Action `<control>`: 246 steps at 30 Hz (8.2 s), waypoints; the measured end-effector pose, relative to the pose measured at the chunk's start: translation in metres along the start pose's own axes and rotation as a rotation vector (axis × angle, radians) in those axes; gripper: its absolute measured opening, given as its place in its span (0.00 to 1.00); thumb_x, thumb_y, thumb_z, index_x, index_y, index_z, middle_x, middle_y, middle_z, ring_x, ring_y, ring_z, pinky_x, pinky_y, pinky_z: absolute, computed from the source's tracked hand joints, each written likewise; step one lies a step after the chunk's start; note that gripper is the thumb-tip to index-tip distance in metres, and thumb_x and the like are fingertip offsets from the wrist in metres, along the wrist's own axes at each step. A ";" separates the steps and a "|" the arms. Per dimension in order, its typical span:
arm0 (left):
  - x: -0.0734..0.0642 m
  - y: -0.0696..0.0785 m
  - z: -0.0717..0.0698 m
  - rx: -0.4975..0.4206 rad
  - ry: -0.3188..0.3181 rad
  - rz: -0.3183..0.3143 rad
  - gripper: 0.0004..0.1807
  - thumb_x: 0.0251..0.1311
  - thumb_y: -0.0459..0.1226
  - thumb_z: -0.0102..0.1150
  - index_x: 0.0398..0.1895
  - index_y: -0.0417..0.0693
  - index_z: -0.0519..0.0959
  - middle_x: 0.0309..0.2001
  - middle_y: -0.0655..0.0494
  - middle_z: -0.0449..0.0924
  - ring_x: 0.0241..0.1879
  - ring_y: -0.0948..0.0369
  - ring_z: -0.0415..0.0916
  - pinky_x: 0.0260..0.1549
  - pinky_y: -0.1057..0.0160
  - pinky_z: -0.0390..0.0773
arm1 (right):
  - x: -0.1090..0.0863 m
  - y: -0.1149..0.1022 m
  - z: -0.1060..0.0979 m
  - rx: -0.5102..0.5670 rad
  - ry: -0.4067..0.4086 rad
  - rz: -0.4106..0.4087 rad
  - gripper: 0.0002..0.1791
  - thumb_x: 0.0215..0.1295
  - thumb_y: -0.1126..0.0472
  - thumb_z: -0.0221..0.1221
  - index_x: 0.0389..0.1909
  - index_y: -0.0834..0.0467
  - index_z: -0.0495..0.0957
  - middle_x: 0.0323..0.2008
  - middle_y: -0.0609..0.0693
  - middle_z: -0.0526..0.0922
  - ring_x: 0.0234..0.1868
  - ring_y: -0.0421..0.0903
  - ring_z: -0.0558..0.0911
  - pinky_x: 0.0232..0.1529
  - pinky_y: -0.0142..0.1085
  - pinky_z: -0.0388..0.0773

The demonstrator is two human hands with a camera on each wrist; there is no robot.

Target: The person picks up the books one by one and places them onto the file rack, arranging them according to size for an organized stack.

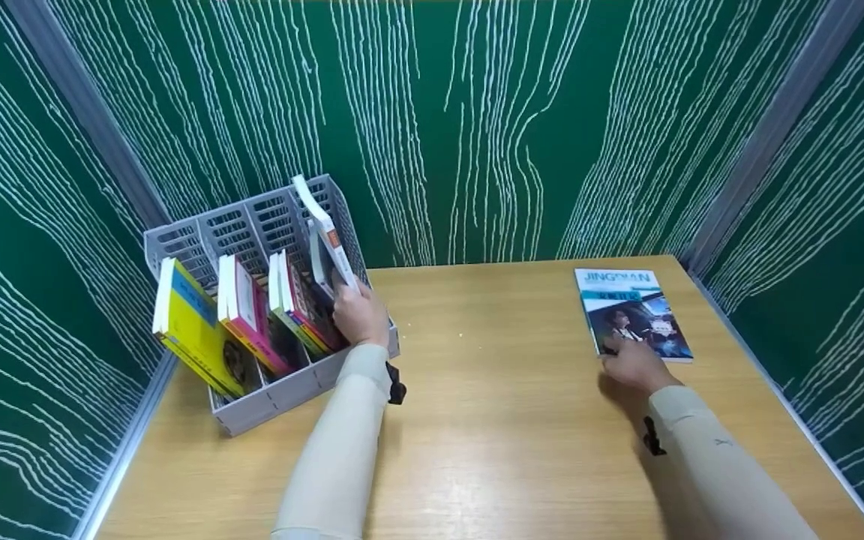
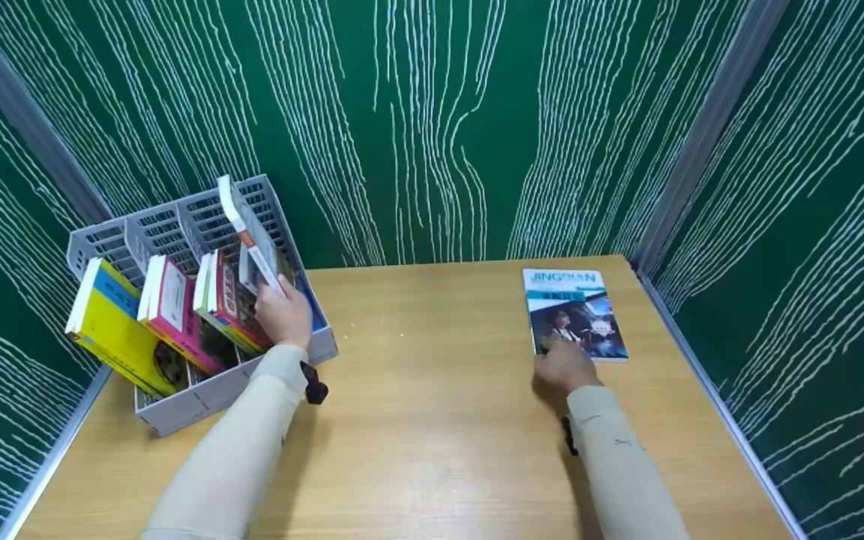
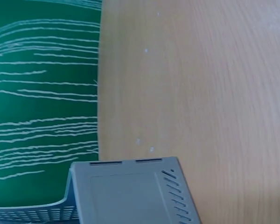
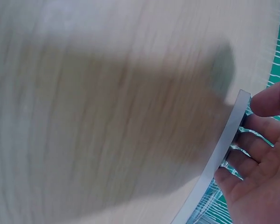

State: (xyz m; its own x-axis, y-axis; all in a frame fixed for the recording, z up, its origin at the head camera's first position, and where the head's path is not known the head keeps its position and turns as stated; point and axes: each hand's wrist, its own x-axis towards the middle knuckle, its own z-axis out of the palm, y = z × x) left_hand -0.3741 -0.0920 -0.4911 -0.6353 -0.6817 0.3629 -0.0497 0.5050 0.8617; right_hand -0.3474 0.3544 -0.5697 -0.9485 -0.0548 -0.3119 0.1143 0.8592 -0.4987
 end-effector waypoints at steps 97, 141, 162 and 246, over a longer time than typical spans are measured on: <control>0.039 -0.035 -0.038 0.574 -0.530 0.331 0.17 0.72 0.44 0.71 0.51 0.38 0.91 0.42 0.41 0.93 0.41 0.45 0.93 0.43 0.45 0.90 | 0.024 -0.086 0.023 -0.395 0.037 -0.044 0.14 0.66 0.64 0.63 0.46 0.71 0.83 0.41 0.63 0.84 0.38 0.56 0.79 0.44 0.57 0.85; 0.022 -0.039 -0.079 0.454 -0.544 0.400 0.21 0.75 0.44 0.64 0.55 0.32 0.82 0.45 0.35 0.90 0.42 0.39 0.91 0.43 0.40 0.89 | -0.013 -0.102 0.001 0.065 0.394 -0.074 0.33 0.71 0.71 0.45 0.76 0.81 0.59 0.65 0.82 0.75 0.49 0.67 0.80 0.54 0.63 0.81; 0.002 -0.018 -0.093 0.362 -0.575 0.385 0.25 0.77 0.45 0.63 0.66 0.35 0.79 0.59 0.34 0.88 0.52 0.40 0.90 0.53 0.41 0.89 | -0.037 -0.126 -0.023 0.684 0.393 -0.112 0.40 0.75 0.73 0.38 0.87 0.66 0.42 0.85 0.71 0.53 0.85 0.71 0.58 0.81 0.70 0.57; -0.113 0.025 -0.036 0.586 -0.636 0.954 0.34 0.63 0.38 0.71 0.70 0.32 0.76 0.52 0.41 0.88 0.36 0.50 0.90 0.32 0.52 0.91 | -0.093 -0.219 0.069 1.058 0.154 -0.274 0.32 0.87 0.55 0.37 0.79 0.74 0.61 0.77 0.72 0.68 0.75 0.57 0.73 0.70 0.31 0.69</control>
State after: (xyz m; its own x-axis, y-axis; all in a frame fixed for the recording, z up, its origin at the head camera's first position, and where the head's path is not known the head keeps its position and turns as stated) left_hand -0.2761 -0.0211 -0.4975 -0.8522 0.3649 0.3750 0.3988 0.9169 0.0139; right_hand -0.2640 0.1362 -0.4872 -0.9986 -0.0497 -0.0177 0.0200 -0.0461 -0.9987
